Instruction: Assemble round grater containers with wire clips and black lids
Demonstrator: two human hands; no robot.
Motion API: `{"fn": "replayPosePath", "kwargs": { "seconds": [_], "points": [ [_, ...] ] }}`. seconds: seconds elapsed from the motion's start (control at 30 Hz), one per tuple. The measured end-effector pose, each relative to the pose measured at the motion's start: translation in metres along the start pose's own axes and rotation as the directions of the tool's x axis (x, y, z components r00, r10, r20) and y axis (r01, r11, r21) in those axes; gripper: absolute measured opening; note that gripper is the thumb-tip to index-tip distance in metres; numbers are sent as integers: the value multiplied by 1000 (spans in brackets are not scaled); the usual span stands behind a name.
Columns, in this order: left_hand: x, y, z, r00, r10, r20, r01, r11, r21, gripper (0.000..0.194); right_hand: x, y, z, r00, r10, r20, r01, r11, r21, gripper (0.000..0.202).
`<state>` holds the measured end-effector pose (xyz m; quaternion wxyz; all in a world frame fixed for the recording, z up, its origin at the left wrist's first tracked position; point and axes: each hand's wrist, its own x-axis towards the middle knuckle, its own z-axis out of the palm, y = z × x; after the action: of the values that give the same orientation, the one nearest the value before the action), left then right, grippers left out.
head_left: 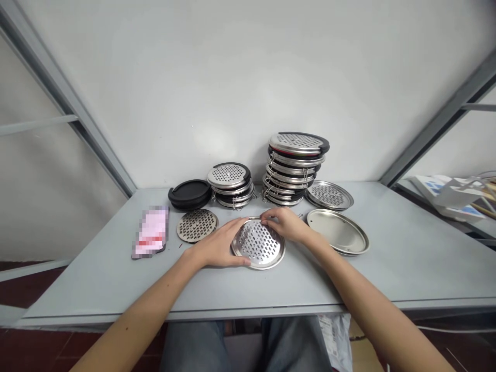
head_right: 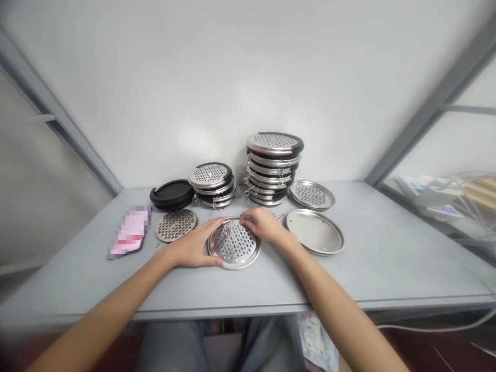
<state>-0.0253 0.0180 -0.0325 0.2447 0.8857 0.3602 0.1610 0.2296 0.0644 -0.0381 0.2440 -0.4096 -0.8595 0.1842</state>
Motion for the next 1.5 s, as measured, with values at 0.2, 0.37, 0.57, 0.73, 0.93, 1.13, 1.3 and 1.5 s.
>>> {"fn": "replayPosePath", "kwargs": {
  "seconds": [0.2,0.37,0.57,0.73,0.93,1.13,1.3,1.5],
  "points": [
    [-1,2,-1,1000,6,1,-6,1000,7,104,0,-1,1,1000,-18,-11,18,999,-37,18],
    [0,4,-1,1000,0,-4,0,1000,2,105,1,-1,0,999,-26,-20,25,999,-22,17],
    [0,4,-2,1000,14,10,-14,1000,-1,104,1,6,2,999,-42,-1,42,999,-5,18],
    [-1,2,-1,1000,22,17,-22,1000,21,105,2,10,0,998,-39,-55,40,999,14,18],
    [-1,0,1,1000,18,0,-18,996,85,108,1,12,-14,989,20,-144,-11,998,68,18],
    [-1,-1,1,996,18,-89,-4,987,158,104,-1,9,-21,975,77,-209,-58,994,96,22],
    [0,3,3,981,14,-195,21,984,179,104,0,1,-16,956,135,-261,-87,978,188,24],
    [2,12,7,951,25,-310,46,974,222,110,5,-17,4,902,284,-326,-101,872,480,25]
  ]
}}
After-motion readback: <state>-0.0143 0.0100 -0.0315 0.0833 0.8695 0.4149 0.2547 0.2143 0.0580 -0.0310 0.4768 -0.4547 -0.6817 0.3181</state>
